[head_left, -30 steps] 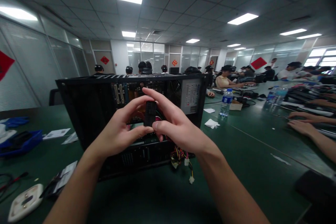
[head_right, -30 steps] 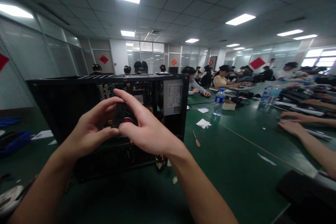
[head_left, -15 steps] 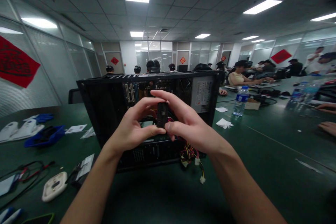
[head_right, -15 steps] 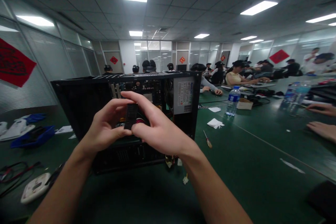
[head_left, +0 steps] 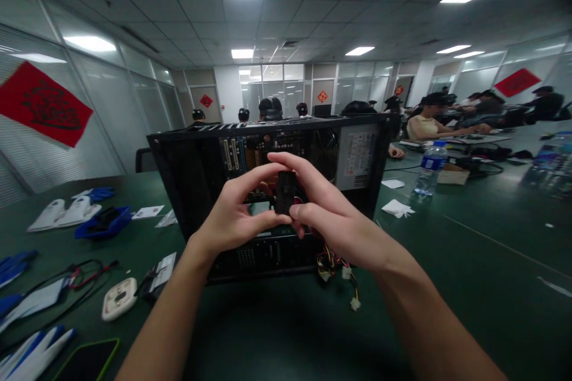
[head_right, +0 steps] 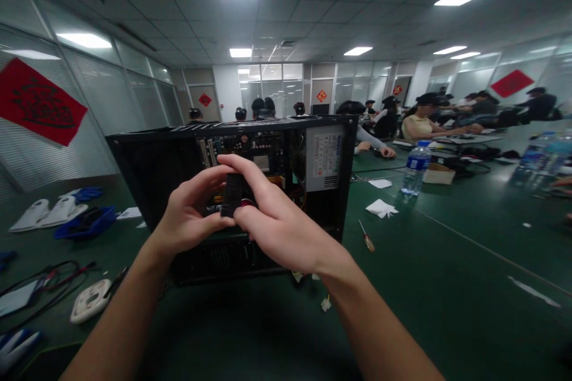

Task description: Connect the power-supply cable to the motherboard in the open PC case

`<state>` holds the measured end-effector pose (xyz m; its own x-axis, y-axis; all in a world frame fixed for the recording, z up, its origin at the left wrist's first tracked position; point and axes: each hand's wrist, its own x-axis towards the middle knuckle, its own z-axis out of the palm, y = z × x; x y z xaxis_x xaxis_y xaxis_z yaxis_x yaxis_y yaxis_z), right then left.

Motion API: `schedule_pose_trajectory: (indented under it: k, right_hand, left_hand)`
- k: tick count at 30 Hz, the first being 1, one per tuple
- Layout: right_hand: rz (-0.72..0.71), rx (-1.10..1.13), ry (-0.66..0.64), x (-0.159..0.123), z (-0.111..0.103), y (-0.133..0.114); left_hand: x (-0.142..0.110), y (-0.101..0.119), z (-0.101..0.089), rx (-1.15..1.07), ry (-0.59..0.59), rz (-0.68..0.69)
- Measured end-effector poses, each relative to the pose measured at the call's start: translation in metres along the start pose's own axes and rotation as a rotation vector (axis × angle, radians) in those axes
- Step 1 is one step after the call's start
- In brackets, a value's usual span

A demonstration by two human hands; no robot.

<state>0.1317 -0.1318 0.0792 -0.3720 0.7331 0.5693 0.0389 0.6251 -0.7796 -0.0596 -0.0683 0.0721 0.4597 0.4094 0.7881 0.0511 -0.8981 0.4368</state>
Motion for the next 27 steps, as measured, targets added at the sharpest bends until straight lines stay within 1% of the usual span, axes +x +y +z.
schedule_pose_trajectory:
  k: [4,11,17,27]
  right_hand:
    - [-0.012,0.005,-0.052,0.000,0.002,0.001]
    - [-0.165,-0.135,-0.103,0.004,0.002,-0.001]
    - [-0.227,-0.194,-0.107,0.003,0.003,0.000]
    - [-0.282,-0.288,-0.085,0.006,0.006,-0.003]
  left_hand:
    - [-0.001,-0.005,-0.006,0.043,-0.006,0.074]
    - [0.000,-0.006,-0.013,0.096,-0.020,0.158]
    - [0.001,-0.001,-0.019,0.171,-0.040,0.238]
    - [0.001,0.005,-0.025,0.264,-0.066,0.189]
